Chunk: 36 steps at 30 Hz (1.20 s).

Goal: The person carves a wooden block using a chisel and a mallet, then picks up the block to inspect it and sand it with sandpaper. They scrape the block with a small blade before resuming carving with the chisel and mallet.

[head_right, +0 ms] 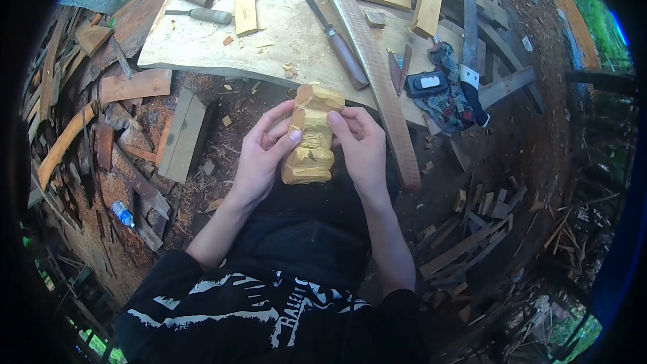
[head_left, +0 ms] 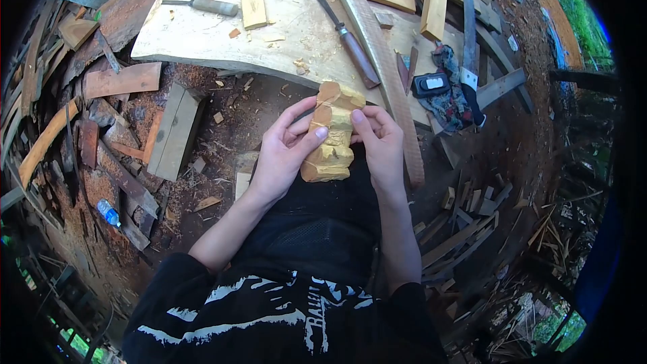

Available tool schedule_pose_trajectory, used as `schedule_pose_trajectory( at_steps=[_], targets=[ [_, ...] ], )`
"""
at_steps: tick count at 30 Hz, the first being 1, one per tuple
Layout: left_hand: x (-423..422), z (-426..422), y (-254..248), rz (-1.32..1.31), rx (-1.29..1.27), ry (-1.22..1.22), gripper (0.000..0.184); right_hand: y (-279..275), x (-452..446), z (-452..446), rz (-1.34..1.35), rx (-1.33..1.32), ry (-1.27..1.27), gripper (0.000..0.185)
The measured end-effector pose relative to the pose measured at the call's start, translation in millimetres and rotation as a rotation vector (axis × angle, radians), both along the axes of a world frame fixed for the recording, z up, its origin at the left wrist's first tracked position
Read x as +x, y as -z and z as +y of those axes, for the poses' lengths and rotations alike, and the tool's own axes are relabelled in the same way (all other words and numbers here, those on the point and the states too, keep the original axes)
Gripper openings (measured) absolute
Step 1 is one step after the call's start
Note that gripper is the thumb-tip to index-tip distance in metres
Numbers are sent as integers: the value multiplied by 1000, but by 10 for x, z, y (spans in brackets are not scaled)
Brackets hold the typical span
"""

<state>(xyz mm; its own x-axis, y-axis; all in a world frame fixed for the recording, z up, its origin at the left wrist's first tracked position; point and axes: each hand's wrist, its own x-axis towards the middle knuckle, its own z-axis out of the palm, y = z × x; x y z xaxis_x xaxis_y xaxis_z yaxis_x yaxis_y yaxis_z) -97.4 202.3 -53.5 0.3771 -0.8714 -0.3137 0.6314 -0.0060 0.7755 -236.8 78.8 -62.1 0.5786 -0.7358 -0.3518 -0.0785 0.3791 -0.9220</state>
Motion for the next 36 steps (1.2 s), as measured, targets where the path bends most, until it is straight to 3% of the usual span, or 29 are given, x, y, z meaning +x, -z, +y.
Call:
schedule_pose_trajectory(
  at_steps=[3,5,6,7,9,10,12,13,15,19,22,27,29,33,36],
  targets=[
    [58,-103,49,79,63,-57,54,48,27,-84,137,-94,7,25],
    [150,-203,117,49,67,-145,52,92,122,-188,442,-857,131,20],
    [218,-283,99,-5,84,-189,52,127,156,-309,532,-1125,112,28],
    [310,-368,99,-106,85,-207,53,137,222,-399,534,-1126,112,28],
    [507,-559,110,-322,91,-251,53,146,366,-568,762,-1456,-15,35],
    [615,-655,159,-324,89,-251,53,189,423,-624,885,-1450,-102,40],
    [820,-824,271,-716,214,-288,51,259,515,-677,961,-1465,-130,37],
    [912,-880,281,-715,215,-292,51,269,555,-696,1039,-1480,-162,35],
    [1087,-960,318,-1038,256,-253,50,274,581,-720,1030,-1494,-156,33],
    [1357,-1050,429,-1128,402,-71,52,285,546,-794,897,-1400,-75,30],
    [1388,-1022,470,-1125,406,-89,52,155,575,-830,819,-1431,-55,32],
    [1373,-999,561,-1204,410,-102,51,225,709,-787,1056,-1511,-220,37],
    [1373,-1026,520,-1058,445,-98,53,253,728,-762,1126,-1485,-252,36],
    [1389,-1074,550,-1143,477,-79,56,90,749,-703,1090,-1399,-181,34],
    [1410,-1099,618,-1198,496,-70,57,-72,719,-667,911,-1297,-18,29]
  ],
)
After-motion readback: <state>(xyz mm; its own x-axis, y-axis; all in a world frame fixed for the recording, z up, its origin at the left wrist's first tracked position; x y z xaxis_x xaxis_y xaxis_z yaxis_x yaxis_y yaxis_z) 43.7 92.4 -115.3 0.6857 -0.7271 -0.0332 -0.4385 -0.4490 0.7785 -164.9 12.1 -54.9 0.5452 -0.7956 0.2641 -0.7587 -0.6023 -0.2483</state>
